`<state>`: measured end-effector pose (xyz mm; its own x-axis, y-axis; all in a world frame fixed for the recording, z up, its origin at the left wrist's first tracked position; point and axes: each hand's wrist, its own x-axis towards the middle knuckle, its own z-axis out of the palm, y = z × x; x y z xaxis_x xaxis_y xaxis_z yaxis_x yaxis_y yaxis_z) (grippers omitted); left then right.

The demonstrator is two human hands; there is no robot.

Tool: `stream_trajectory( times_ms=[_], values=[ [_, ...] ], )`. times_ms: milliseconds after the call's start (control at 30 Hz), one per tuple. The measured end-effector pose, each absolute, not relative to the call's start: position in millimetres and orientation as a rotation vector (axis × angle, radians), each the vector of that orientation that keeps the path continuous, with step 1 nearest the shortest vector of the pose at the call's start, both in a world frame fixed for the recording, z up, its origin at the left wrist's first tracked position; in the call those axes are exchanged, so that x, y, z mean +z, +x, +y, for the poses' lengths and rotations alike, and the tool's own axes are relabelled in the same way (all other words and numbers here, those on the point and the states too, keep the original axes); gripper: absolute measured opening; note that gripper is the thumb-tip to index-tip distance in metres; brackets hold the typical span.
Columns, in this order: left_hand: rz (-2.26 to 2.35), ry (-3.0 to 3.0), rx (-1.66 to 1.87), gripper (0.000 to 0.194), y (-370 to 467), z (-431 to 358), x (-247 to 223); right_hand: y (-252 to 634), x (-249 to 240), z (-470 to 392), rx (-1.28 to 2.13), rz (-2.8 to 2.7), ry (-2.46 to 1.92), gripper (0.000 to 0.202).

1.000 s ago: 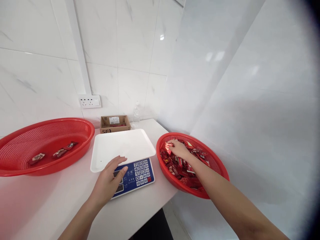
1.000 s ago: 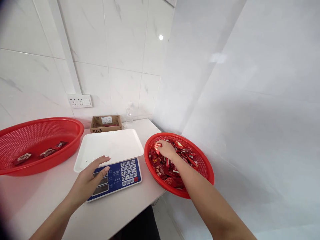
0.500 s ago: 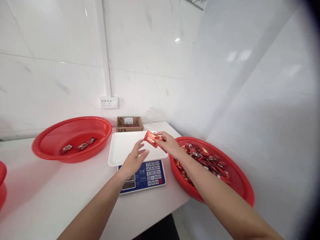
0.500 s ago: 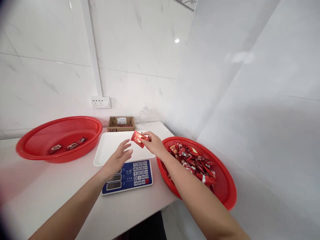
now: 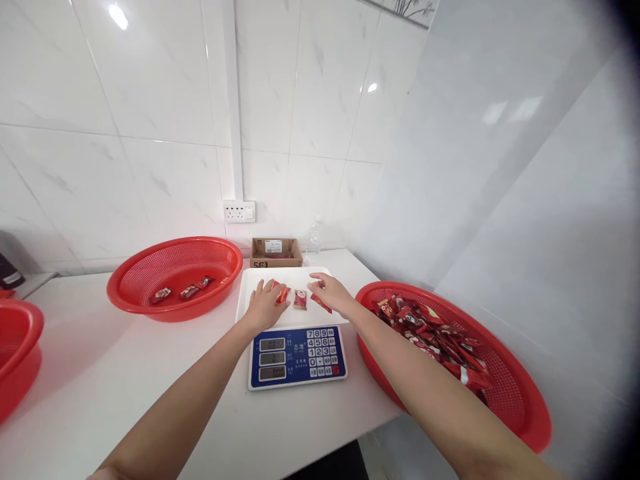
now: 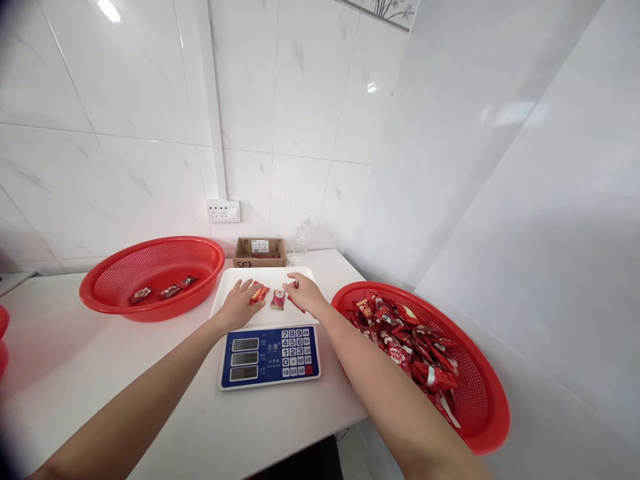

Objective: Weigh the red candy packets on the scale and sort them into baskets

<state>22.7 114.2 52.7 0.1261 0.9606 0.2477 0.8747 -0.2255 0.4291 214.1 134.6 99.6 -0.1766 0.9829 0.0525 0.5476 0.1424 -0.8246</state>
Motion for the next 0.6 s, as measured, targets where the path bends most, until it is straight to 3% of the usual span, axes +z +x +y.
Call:
stream_trajectory(
  times_ms=[267,433,600],
  values=[
    [1.731,2.377,0.385,0.054,48.1,113.2,61.7,215.7,91.2,141.8,1.181,-1.489,-1.332,0.038],
    [1.75,2.39,0.284,0.05,40.4,111.5,61.3,227.9,84.6,142.6,0.838,-1.814,-1.496,0.05],
    [1.682,2.412,0.379,0.044,21.5,111.5,57.4,276.3,91.1,137.6,0.501,-2.028,-1.603,0.044]
  ],
)
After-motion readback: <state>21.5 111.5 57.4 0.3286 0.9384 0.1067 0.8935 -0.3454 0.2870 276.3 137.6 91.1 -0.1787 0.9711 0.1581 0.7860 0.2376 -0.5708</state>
